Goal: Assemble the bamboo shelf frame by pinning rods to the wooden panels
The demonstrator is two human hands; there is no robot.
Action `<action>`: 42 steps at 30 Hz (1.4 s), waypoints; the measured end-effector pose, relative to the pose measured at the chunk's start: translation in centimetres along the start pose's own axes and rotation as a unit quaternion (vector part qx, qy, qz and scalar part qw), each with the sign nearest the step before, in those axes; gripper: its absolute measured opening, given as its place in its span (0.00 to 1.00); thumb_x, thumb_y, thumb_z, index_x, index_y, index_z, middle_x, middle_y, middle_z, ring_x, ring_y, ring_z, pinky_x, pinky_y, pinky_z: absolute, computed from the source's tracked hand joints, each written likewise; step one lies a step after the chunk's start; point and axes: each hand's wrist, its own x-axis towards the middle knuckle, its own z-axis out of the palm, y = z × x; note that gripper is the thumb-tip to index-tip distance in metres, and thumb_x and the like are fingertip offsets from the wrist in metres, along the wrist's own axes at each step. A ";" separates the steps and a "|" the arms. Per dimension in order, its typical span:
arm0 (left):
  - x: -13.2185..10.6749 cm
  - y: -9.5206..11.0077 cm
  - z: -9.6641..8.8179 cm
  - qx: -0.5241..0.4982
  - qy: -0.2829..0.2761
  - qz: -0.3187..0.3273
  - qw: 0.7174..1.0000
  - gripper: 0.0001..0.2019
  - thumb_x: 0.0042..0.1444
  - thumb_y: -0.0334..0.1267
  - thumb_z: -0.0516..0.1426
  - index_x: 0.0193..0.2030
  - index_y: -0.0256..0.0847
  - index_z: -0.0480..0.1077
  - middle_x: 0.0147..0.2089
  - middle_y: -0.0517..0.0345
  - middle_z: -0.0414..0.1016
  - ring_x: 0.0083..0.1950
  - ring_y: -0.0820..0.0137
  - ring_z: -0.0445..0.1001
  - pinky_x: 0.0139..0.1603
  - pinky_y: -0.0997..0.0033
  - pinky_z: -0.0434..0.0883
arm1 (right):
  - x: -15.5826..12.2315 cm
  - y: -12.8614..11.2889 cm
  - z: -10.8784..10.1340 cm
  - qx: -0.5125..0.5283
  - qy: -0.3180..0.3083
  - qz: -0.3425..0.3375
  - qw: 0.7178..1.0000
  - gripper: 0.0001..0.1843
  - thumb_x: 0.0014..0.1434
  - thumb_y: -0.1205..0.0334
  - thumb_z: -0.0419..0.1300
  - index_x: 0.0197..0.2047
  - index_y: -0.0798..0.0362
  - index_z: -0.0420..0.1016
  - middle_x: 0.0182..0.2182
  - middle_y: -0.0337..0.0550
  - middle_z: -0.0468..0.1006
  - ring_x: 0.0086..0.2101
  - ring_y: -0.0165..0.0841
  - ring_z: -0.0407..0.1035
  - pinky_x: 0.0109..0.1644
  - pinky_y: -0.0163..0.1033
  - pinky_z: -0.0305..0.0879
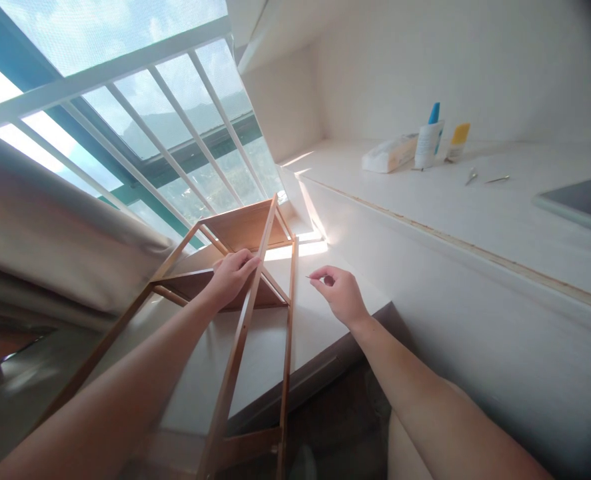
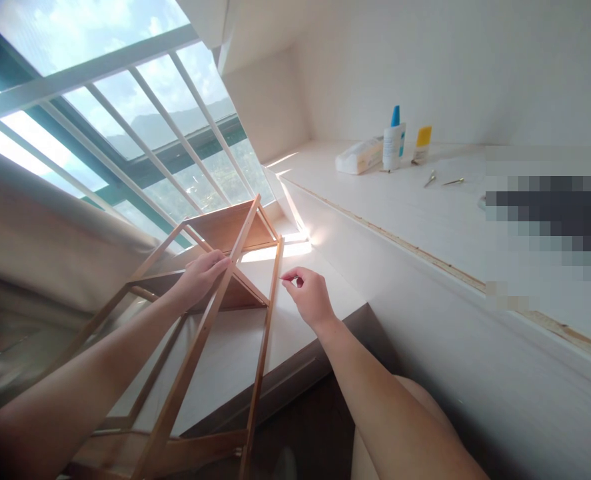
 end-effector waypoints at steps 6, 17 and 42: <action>-0.1 0.2 -0.2 0.000 0.006 -0.006 1.000 0.19 0.62 0.54 0.49 0.27 0.42 0.64 0.27 0.62 0.68 0.34 0.67 0.67 0.41 0.66 0.59 | 0.0 0.1 -0.3 -0.002 0.003 0.001 1.000 0.07 0.54 0.59 0.64 0.34 0.52 0.82 0.20 0.35 0.69 0.24 0.31 0.60 0.32 0.39 0.58; -0.4 -0.4 0.5 0.025 0.018 0.005 1.000 0.19 0.66 0.49 0.45 0.28 0.43 0.66 0.28 0.60 0.70 0.37 0.65 0.69 0.48 0.63 0.59 | -0.5 0.8 -0.7 -0.023 0.016 -0.015 0.999 0.11 0.53 0.56 0.66 0.35 0.54 0.83 0.25 0.40 0.76 0.26 0.32 0.63 0.33 0.39 0.60; 0.3 -0.7 0.3 -0.015 0.011 -0.012 1.000 0.22 0.64 0.53 0.48 0.27 0.42 0.70 0.24 0.60 0.67 0.33 0.66 0.67 0.50 0.59 0.62 | -1.1 1.0 -1.5 -0.022 0.012 -0.012 1.000 0.10 0.52 0.57 0.66 0.35 0.55 0.82 0.26 0.41 0.78 0.25 0.31 0.64 0.32 0.39 0.62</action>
